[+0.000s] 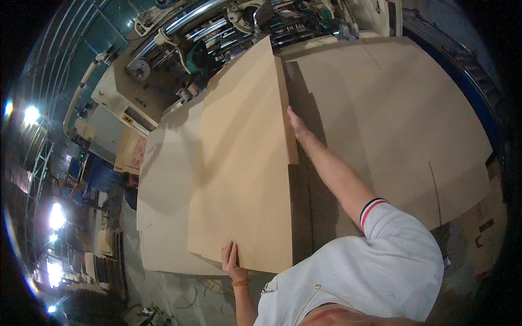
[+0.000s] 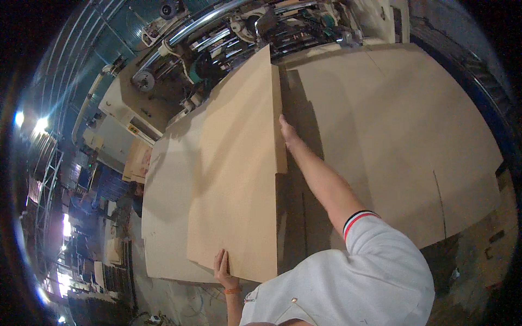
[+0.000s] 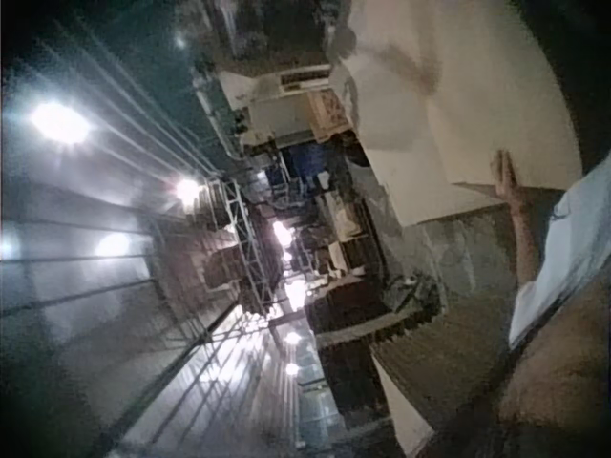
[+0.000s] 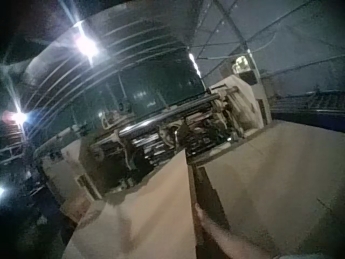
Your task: The person repeatedly picks up large flat cardboard sheets from a stack and feeds them into a machine. The hands lift each sheet, align it, and place it onto the machine's intake area, then return to the stack for the next sheet.
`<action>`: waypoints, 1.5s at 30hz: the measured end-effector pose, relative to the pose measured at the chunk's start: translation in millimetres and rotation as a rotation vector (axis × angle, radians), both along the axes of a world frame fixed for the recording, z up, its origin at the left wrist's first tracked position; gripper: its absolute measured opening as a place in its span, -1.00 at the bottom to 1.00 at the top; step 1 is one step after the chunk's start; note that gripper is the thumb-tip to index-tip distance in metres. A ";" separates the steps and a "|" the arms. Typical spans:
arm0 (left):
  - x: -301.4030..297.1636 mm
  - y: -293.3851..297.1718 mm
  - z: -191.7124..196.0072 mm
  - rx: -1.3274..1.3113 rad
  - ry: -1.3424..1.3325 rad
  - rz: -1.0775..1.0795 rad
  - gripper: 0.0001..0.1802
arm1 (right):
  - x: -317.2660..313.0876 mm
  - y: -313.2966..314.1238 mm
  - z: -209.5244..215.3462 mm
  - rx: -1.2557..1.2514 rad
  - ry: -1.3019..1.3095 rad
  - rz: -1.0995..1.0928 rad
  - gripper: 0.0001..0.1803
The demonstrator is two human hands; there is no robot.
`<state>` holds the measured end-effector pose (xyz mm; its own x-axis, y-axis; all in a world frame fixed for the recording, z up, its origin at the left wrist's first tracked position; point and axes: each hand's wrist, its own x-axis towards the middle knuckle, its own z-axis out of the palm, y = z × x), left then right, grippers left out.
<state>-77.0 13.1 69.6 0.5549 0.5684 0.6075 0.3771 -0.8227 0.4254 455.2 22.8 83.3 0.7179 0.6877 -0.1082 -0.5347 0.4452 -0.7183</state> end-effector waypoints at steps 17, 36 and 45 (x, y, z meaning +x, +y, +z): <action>-113.6 159.4 16.9 0.003 -0.163 0.216 -0.51 | -36.2 -776.6 -128.1 -1.931 0.066 -0.956 -0.50; -65.8 148.1 30.9 -0.046 -0.368 0.162 -0.62 | -144.4 -670.9 49.4 -0.503 -0.191 -1.598 -0.48; -20.8 116.5 58.2 -0.020 -0.183 0.316 -0.67 | -123.6 -587.7 63.7 -1.406 -1.379 -1.418 -0.64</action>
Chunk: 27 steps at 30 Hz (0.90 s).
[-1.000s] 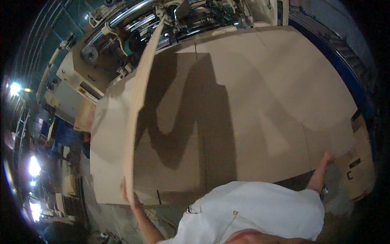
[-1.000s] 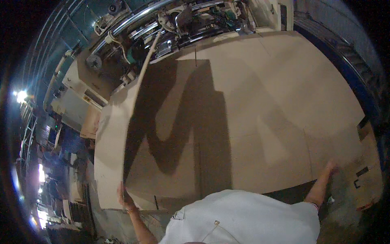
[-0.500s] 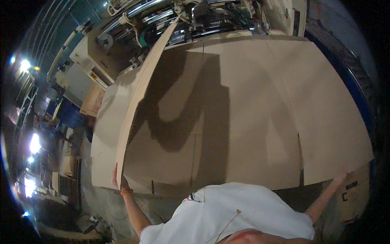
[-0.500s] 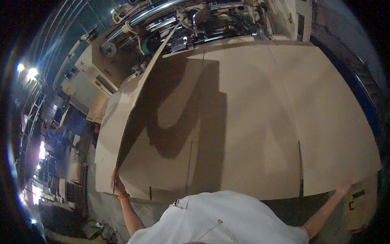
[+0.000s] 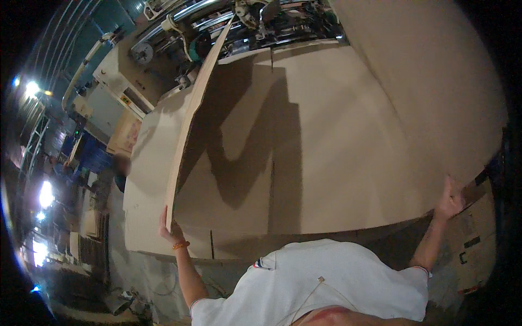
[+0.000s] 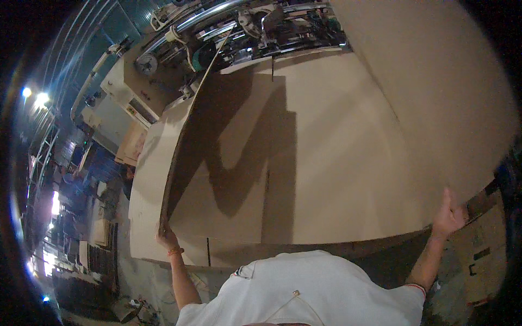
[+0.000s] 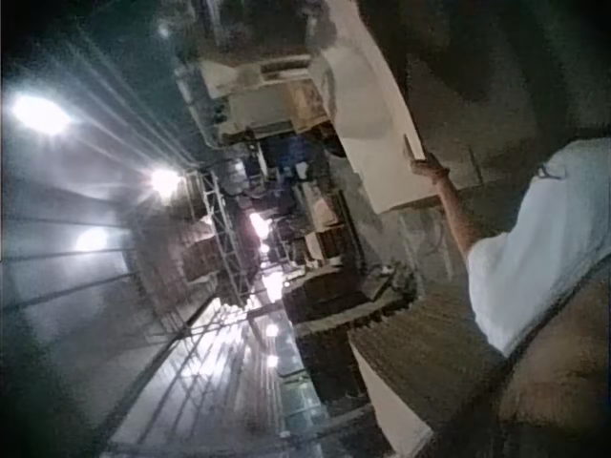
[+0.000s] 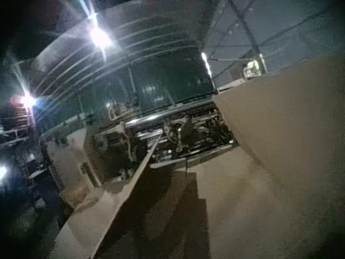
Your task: The person repeatedly picks up large flat cardboard sheets from a stack and feeds them into a machine. The hands lift each sheet, align it, and place it onto the machine's intake area, then return to the stack for the next sheet.
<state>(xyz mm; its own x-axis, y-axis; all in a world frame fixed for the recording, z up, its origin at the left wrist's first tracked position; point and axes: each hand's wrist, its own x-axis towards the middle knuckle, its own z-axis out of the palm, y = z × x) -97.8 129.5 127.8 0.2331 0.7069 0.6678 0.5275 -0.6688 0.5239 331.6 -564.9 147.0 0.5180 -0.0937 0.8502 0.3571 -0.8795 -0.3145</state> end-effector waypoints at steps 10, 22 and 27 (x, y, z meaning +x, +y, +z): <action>111.3 -74.0 -1.6 -0.190 -0.141 -0.597 -0.51 | 76.5 102.0 22.7 -0.533 -0.041 0.718 -0.38; 126.8 -128.9 -129.8 0.000 0.616 -0.744 -0.33 | 12.2 154.3 -137.5 -0.844 0.550 0.770 -0.12; 128.6 -128.1 -125.4 0.036 0.672 -0.716 -0.36 | 15.1 153.8 -139.1 -0.855 0.513 0.767 -0.13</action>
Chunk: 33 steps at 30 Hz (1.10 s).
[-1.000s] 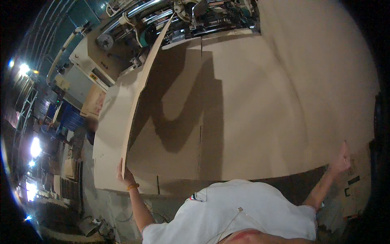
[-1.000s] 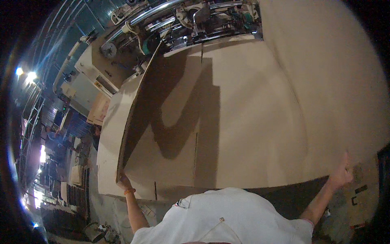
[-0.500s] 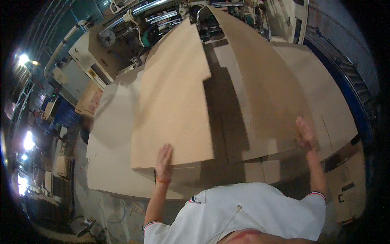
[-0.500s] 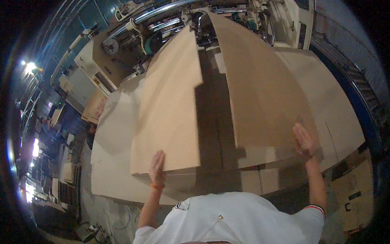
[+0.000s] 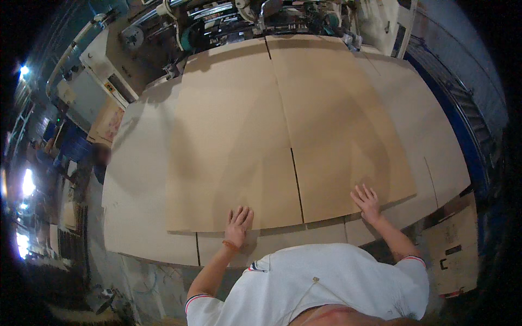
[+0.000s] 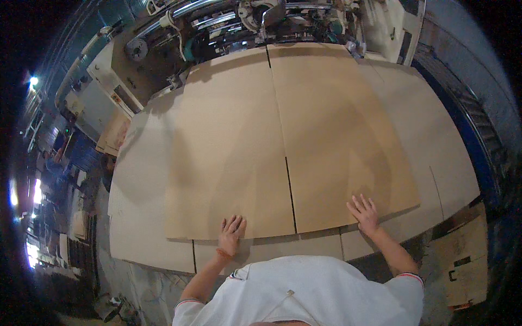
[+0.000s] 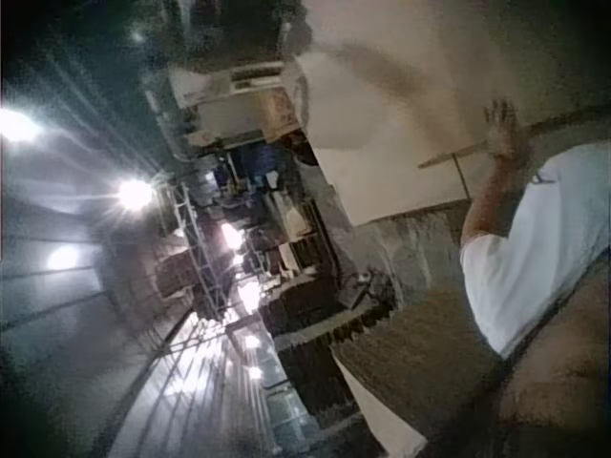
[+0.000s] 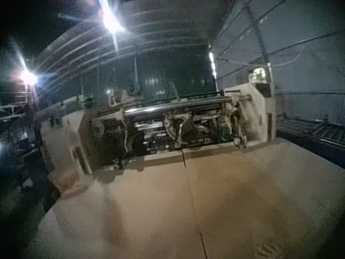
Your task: The person repeatedly picks up large flat cardboard sheets from a stack and feeds them into a machine. The hands lift each sheet, align it, and place it onto the machine's intake area, then return to the stack for the next sheet.
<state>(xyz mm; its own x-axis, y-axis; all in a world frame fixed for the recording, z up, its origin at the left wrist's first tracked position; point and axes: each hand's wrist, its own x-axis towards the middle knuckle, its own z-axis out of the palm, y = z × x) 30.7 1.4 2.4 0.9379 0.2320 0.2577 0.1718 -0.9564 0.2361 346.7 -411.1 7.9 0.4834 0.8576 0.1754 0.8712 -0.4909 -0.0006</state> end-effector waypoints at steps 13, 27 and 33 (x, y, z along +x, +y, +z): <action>-4.5 14.9 57.3 -0.054 -0.038 -0.015 -0.39 | 2.0 8.3 69.8 0.070 0.060 0.119 -0.27; -62.8 -17.6 12.6 -0.248 0.198 -0.014 -0.36 | -51.2 -27.2 18.9 -0.181 0.254 0.113 -0.23; -87.5 -14.7 4.3 -0.215 0.407 -0.125 -0.24 | -66.3 -38.9 23.0 -0.393 0.250 0.177 -0.28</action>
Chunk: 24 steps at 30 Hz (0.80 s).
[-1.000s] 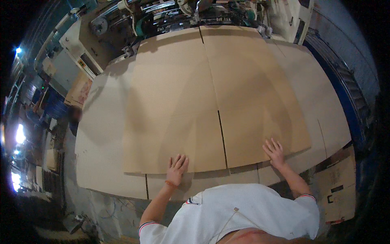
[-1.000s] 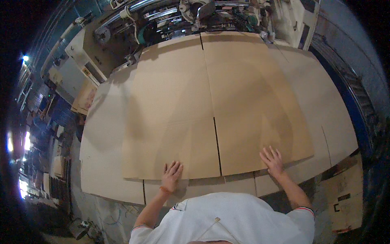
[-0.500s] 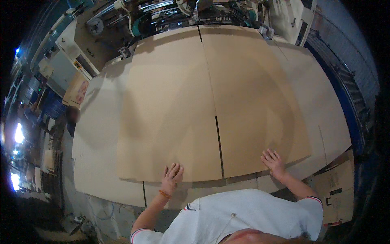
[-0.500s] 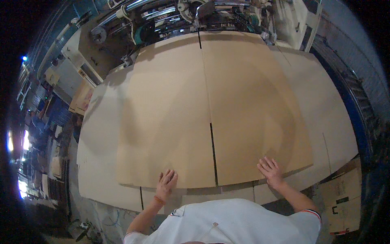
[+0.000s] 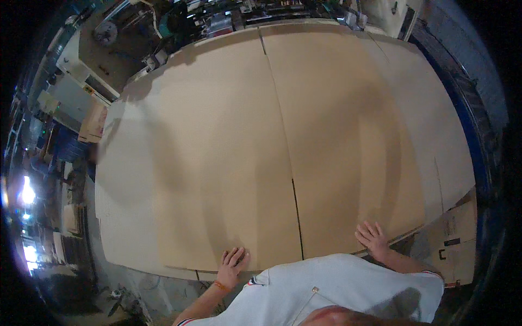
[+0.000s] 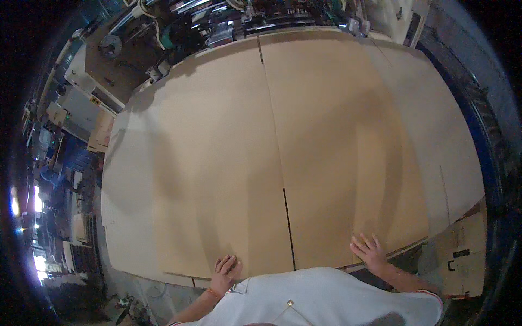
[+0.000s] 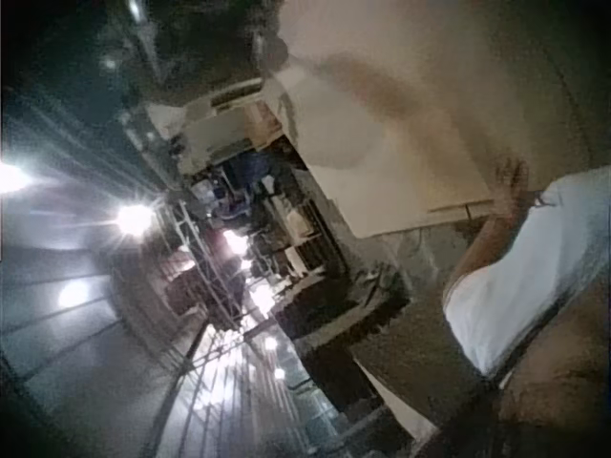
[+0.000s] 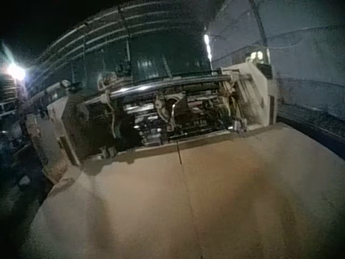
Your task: The person repeatedly picks up large flat cardboard sheets from a stack and feeds them into a machine. The hands lift each sheet, align it, and place it onto the machine's intake area, then return to the stack for the next sheet.
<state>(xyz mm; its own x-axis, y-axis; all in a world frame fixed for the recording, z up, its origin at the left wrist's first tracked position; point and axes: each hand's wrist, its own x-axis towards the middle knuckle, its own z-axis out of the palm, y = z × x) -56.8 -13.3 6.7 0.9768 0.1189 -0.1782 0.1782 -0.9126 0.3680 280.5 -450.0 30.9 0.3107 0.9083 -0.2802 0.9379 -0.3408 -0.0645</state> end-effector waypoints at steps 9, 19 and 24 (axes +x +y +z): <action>46.6 148.8 -28.4 -0.283 -0.205 0.416 -0.24 | 83.6 33.6 14.4 0.125 0.139 -0.092 -0.43; 167.7 437.1 -1.2 -0.079 -0.331 1.168 -0.54 | 493.4 79.3 -57.0 0.714 -0.084 -1.504 -0.35; 222.3 518.2 -5.6 -0.462 -0.448 1.310 -0.43 | 625.6 78.5 -53.2 1.034 0.193 -1.421 -0.31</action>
